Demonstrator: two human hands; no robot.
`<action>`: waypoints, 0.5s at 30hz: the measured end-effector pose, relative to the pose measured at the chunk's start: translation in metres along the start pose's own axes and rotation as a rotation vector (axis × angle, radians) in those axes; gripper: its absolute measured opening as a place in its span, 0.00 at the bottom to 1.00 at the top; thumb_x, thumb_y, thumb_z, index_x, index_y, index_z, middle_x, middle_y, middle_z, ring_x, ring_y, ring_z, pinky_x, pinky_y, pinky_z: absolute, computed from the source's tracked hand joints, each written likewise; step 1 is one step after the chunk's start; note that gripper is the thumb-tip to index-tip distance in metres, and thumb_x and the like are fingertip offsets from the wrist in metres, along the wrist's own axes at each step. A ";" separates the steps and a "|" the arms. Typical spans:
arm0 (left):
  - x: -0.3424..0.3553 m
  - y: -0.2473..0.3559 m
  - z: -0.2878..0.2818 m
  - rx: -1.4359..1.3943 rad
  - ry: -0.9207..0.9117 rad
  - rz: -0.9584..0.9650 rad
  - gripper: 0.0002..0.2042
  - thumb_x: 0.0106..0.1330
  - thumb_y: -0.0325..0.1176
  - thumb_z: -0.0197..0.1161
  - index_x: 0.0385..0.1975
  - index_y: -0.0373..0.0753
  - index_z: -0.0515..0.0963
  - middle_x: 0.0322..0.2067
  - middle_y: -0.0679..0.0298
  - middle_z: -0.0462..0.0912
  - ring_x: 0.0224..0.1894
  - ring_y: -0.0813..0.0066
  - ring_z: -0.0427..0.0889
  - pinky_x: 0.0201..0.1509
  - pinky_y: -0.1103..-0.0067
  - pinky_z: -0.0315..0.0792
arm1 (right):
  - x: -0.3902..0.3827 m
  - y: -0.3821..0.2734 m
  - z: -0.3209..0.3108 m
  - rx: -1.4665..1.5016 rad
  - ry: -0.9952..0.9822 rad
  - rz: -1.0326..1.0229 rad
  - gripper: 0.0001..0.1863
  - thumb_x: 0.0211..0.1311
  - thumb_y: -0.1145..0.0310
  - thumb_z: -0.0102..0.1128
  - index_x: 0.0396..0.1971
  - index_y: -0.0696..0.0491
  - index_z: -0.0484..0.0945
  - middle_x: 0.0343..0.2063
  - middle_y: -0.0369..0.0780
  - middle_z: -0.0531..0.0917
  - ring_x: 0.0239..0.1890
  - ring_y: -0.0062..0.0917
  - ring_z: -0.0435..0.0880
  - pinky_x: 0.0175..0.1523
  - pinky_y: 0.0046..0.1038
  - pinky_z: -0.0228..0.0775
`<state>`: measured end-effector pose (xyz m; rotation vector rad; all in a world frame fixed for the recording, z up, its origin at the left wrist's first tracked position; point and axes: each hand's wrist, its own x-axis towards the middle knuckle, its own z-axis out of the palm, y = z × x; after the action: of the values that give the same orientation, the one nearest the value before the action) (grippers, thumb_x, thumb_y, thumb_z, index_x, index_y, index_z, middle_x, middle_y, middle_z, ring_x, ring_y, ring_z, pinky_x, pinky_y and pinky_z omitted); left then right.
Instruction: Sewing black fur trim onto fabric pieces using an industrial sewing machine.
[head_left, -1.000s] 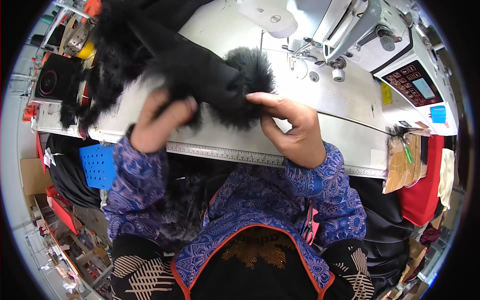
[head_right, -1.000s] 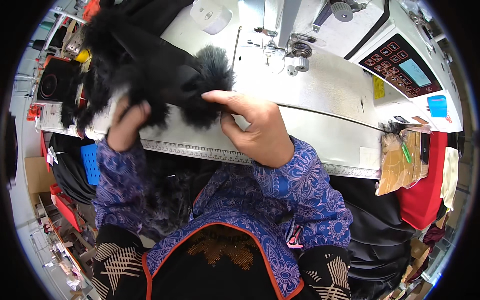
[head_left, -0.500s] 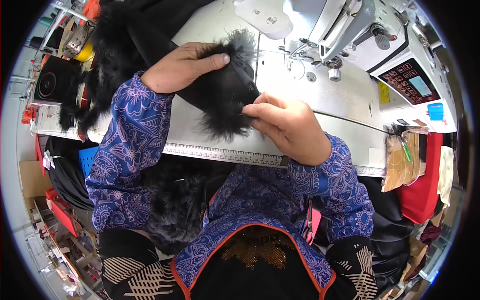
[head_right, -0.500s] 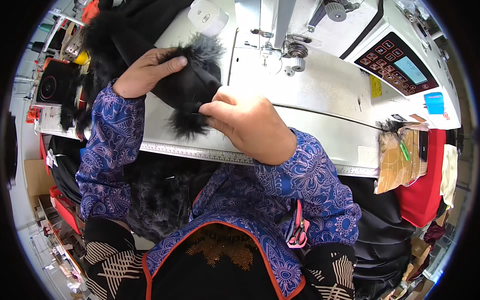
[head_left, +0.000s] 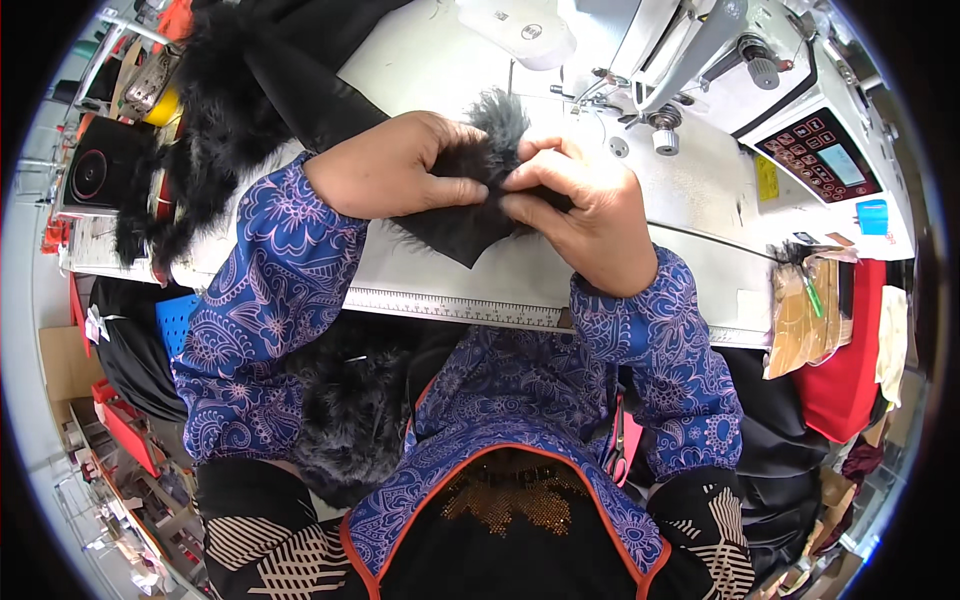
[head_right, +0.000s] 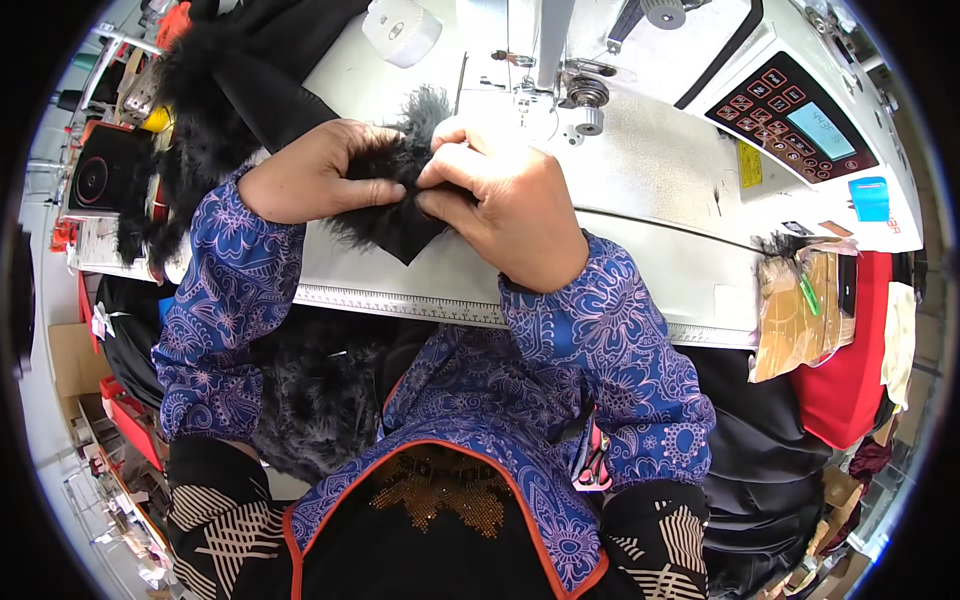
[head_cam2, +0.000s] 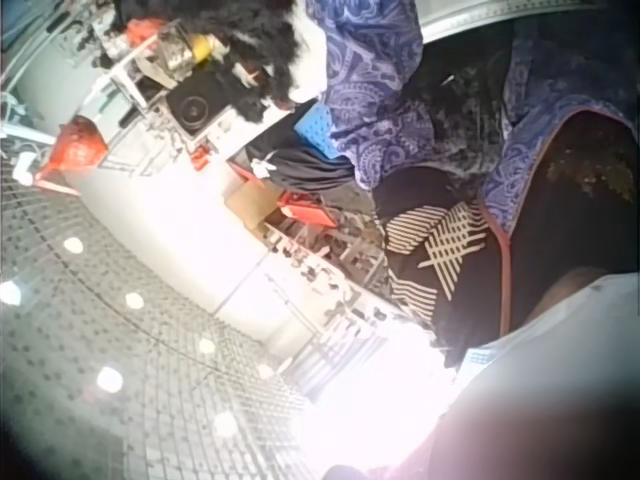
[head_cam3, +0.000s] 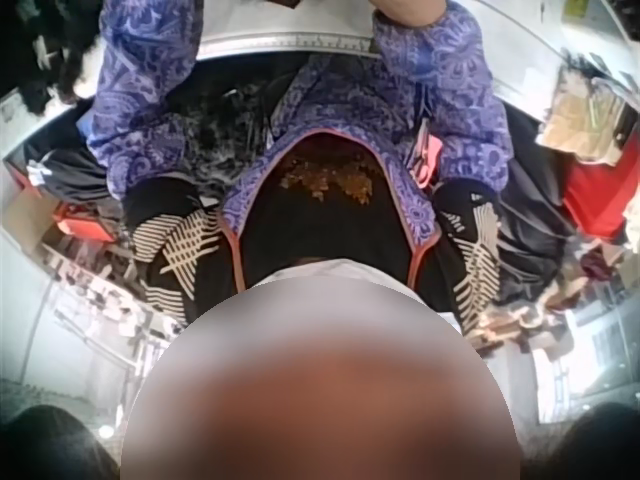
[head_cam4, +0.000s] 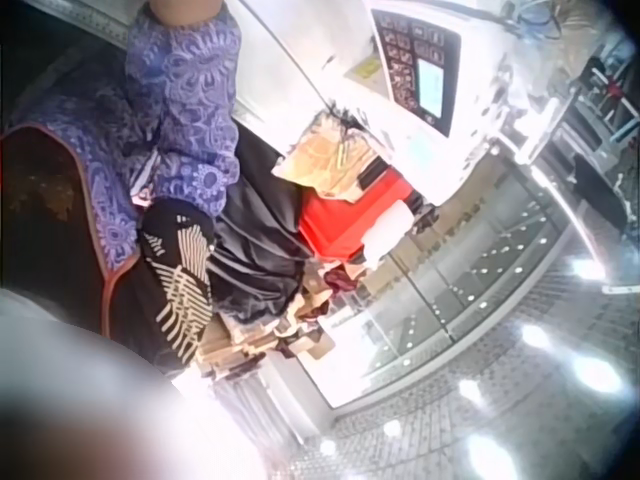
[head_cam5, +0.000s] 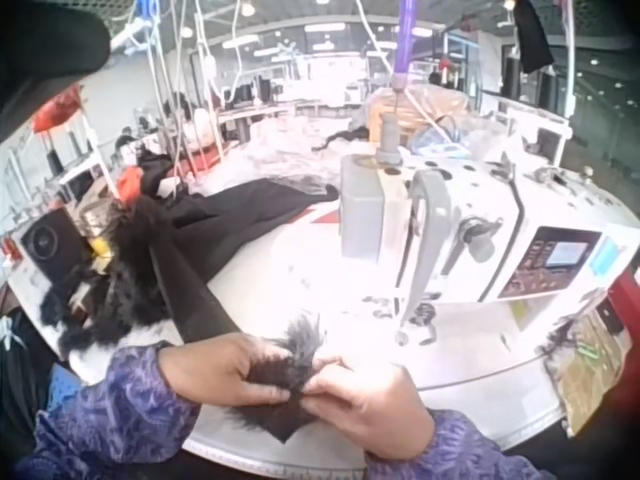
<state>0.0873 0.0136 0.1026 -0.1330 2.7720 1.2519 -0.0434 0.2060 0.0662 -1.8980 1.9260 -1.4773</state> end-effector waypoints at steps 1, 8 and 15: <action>0.001 0.000 0.001 0.009 -0.015 0.001 0.23 0.61 0.36 0.70 0.52 0.25 0.79 0.42 0.44 0.85 0.46 0.58 0.85 0.53 0.72 0.76 | 0.000 0.000 0.001 -0.045 0.031 -0.019 0.15 0.47 0.79 0.73 0.38 0.55 0.86 0.37 0.44 0.87 0.34 0.31 0.87 0.40 0.27 0.78; -0.001 0.016 0.001 0.200 0.003 0.001 0.19 0.56 0.30 0.69 0.48 0.32 0.82 0.38 0.47 0.85 0.43 0.57 0.85 0.51 0.70 0.77 | -0.003 0.003 -0.001 -0.217 -0.066 -0.064 0.18 0.48 0.75 0.72 0.42 0.54 0.82 0.39 0.43 0.86 0.38 0.36 0.87 0.43 0.31 0.78; -0.029 -0.042 -0.004 0.595 0.482 0.036 0.19 0.55 0.21 0.67 0.49 0.39 0.82 0.44 0.56 0.84 0.38 0.55 0.84 0.47 0.71 0.77 | -0.024 0.011 -0.011 -0.430 -0.023 -0.209 0.15 0.39 0.76 0.68 0.33 0.53 0.81 0.33 0.37 0.84 0.34 0.31 0.83 0.39 0.31 0.77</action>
<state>0.1212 -0.0158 0.0771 -0.3765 3.4285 0.3786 -0.0526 0.2284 0.0515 -2.3397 2.2365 -1.1386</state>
